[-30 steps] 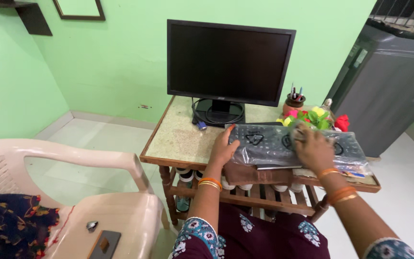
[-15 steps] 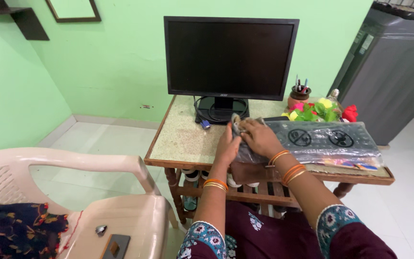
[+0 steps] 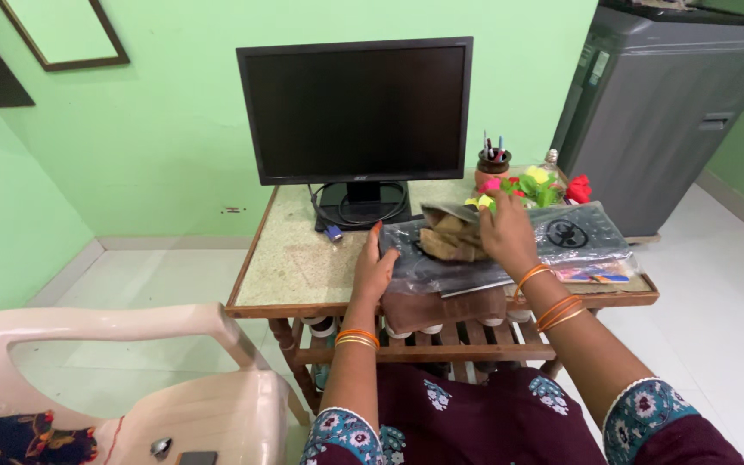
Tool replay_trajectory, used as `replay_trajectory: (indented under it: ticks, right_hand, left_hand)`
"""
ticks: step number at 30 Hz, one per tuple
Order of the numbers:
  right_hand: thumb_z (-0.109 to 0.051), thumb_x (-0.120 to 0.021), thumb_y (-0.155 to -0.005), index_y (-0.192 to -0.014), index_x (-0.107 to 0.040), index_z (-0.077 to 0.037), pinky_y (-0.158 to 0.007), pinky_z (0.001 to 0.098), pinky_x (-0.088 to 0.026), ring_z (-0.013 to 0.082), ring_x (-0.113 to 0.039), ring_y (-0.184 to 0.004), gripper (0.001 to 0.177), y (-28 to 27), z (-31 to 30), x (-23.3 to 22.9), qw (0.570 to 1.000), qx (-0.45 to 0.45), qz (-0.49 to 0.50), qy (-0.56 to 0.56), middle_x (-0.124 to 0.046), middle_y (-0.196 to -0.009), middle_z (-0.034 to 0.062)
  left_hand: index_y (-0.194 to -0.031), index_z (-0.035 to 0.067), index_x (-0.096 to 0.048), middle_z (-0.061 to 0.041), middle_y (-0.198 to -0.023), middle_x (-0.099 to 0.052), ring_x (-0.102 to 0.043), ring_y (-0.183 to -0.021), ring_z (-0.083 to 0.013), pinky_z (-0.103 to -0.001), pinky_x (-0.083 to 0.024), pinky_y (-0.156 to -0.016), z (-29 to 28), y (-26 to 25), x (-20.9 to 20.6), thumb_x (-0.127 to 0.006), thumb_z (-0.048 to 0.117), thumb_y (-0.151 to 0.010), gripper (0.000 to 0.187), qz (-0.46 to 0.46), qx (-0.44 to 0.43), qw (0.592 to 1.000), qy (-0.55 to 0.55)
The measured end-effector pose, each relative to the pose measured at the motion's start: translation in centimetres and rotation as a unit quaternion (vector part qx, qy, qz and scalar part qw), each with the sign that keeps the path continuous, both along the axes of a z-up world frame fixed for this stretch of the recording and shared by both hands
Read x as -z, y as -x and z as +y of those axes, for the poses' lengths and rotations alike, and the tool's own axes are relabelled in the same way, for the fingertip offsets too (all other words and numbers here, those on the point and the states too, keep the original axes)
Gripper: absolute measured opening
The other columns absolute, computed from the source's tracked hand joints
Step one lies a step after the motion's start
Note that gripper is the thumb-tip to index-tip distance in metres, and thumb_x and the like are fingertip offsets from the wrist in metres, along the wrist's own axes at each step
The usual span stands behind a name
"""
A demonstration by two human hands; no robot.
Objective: The person wipes a plastic-wrapped keyboard with a cloth on a desk. They then move the keyboard to a chair and wipe a book on the desk.
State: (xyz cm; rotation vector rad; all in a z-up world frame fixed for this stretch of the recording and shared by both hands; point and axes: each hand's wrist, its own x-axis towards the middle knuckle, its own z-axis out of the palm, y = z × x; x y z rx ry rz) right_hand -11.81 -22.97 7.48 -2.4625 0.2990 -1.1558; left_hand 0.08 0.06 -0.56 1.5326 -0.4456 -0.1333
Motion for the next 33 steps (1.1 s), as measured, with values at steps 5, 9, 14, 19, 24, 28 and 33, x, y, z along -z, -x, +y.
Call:
replay_trajectory:
  ticks: [5,9,14,19,24,28,33]
  right_hand:
    - [-0.041,-0.068,-0.092,-0.132,-0.061,-0.009,-0.108,0.0513,-0.042,0.0464,-0.051,-0.129,0.052,0.4,1.8,-0.7,0.988,-0.110,0.041,0.099,-0.048,-0.146,0.0298]
    - [-0.056,-0.063,-0.086,-0.142,-0.055,-0.011,-0.110,0.0541,-0.034,0.0447,-0.042,-0.136,0.072,0.0,6.5,0.3,0.960,-0.061,0.176,0.209,-0.050,-0.143,0.0196]
    - [-0.049,-0.054,-0.101,-0.142,-0.056,-0.019,-0.116,0.0527,-0.034,0.0354,-0.047,-0.140,0.052,0.9,6.1,1.4,0.954,-0.140,0.154,0.217,-0.055,-0.149,0.0141]
    - [-0.047,-0.058,-0.095,-0.146,-0.055,-0.022,-0.107,0.0554,-0.039,0.0351,-0.055,-0.128,0.057,3.3,0.2,0.1,0.969,0.004,0.173,0.176,-0.059,-0.139,0.0165]
    - [-0.040,-0.065,-0.095,-0.130,-0.065,-0.017,-0.093,0.0494,-0.054,0.0359,-0.068,-0.104,0.042,7.2,-8.8,0.2,0.966,0.156,0.150,0.143,-0.071,-0.117,0.0161]
    - [-0.048,-0.075,-0.084,-0.132,-0.067,-0.012,-0.088,0.0490,-0.054,0.0421,-0.068,-0.102,0.061,10.5,-14.9,1.8,0.973,0.199,0.120,0.013,-0.071,-0.114,0.0225]
    - [-0.049,-0.082,-0.081,-0.132,-0.066,-0.005,-0.091,0.0429,-0.055,0.0333,-0.071,-0.104,0.070,12.1,-18.8,2.1,0.952,0.167,0.161,-0.201,-0.074,-0.113,0.0213]
  left_hand:
    - [-0.149,0.011,-0.050,-0.015,-0.136,-0.059,-0.057,-0.126,-0.0286,-0.038,-0.044,-0.105,-0.3,-1.6,1.5,-0.073,0.018,-0.084,0.069,-0.228,-0.013,0.973,-0.019]
    - [-0.140,0.015,-0.062,-0.016,-0.131,-0.059,-0.057,-0.124,-0.0318,-0.039,-0.044,-0.105,-0.4,-1.5,1.5,-0.076,0.024,-0.082,0.061,-0.206,-0.024,0.971,-0.115]
    - [-0.137,0.016,-0.063,-0.015,-0.125,-0.063,-0.062,-0.121,-0.0305,-0.039,-0.047,-0.105,-0.4,-1.5,1.3,-0.078,0.024,-0.080,0.060,-0.212,-0.030,0.971,-0.109]
    - [-0.139,0.020,-0.063,-0.013,-0.129,-0.060,-0.059,-0.123,-0.0294,-0.038,-0.046,-0.105,0.0,-0.1,-0.2,-0.078,0.025,-0.081,0.060,-0.191,-0.027,0.973,-0.127]
    - [-0.138,0.021,-0.064,-0.015,-0.136,-0.057,-0.059,-0.127,-0.0309,-0.042,-0.048,-0.107,0.1,1.3,-1.6,-0.079,0.043,-0.081,0.062,-0.194,-0.042,0.969,-0.150]
    - [-0.136,0.014,-0.065,-0.024,-0.154,-0.037,-0.038,-0.140,-0.0411,-0.057,-0.033,-0.109,0.3,3.0,-3.6,-0.084,0.064,-0.070,0.084,-0.302,-0.100,0.909,-0.270]
    - [-0.136,0.015,-0.065,-0.011,-0.147,-0.055,-0.045,-0.145,-0.0309,-0.055,-0.027,-0.125,-0.5,4.6,-2.8,-0.068,0.076,-0.072,0.088,-0.488,-0.059,0.796,-0.354]
